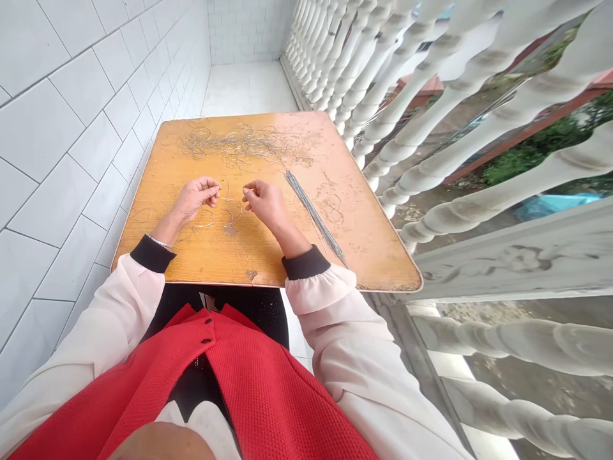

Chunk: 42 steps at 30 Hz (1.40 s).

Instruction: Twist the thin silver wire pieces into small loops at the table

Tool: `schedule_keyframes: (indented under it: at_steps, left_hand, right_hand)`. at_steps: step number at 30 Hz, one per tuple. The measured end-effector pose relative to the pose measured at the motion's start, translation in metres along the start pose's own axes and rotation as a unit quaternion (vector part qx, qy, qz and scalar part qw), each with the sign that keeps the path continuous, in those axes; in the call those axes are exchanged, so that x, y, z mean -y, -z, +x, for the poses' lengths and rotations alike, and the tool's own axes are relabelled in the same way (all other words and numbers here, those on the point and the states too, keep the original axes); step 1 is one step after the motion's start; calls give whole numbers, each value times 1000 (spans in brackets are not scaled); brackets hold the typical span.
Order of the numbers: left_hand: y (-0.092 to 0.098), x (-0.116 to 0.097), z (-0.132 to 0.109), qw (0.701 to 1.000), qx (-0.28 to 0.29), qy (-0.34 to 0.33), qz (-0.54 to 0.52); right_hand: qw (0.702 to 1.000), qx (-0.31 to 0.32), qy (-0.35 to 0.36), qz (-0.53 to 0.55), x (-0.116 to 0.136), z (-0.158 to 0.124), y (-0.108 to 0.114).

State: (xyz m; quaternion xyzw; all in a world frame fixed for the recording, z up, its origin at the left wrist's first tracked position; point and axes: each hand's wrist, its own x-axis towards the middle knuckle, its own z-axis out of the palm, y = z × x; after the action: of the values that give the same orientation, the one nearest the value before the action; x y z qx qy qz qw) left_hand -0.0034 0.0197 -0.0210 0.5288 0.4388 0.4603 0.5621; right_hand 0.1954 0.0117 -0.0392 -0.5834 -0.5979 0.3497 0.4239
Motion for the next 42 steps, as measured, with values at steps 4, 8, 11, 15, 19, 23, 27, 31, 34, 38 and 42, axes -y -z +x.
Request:
schedule_keyframes:
  at_steps: [4,8,11,15,19,23,27,31,34,38,42]
  left_hand:
    - [-3,1,-4,999,34,23,-3]
    - [-6,1,-7,997,70,36,3]
    - [-7,3,-7,995,94,40,10]
    - [-7,8,-7,990,130,46,17]
    - [-11,8,-10,987,148,59,25]
    - [-13,7,-12,985,158,63,29]
    - [-9,11,-9,985,162,50,28]
    - [-8,16,-7,985,162,39,44]
    - [-10,18,-7,986,153,45,52]
    - [-13,15,-9,986,150,45,56]
    - [-16,10,-12,984,161,58,57]
  right_hand:
    - [995,-68,49,59,-7,8,4]
    - [988,-96,84,84,-9,10,3]
    - [987,-97,91,89,-7,9,3]
    - [986,-105,104,78,-6,10,3]
    - [983,-116,142,28,-7,11,4]
    - [975,-105,188,-60,-8,11,10]
    - [971,-87,202,-94,-8,12,17]
    - [975,-66,193,-86,-7,12,22]
    - [977,-55,187,-86,-5,10,26]
    - [979,-33,180,-86,-5,10,32]
    - [976,-28,198,-90,-8,12,35]
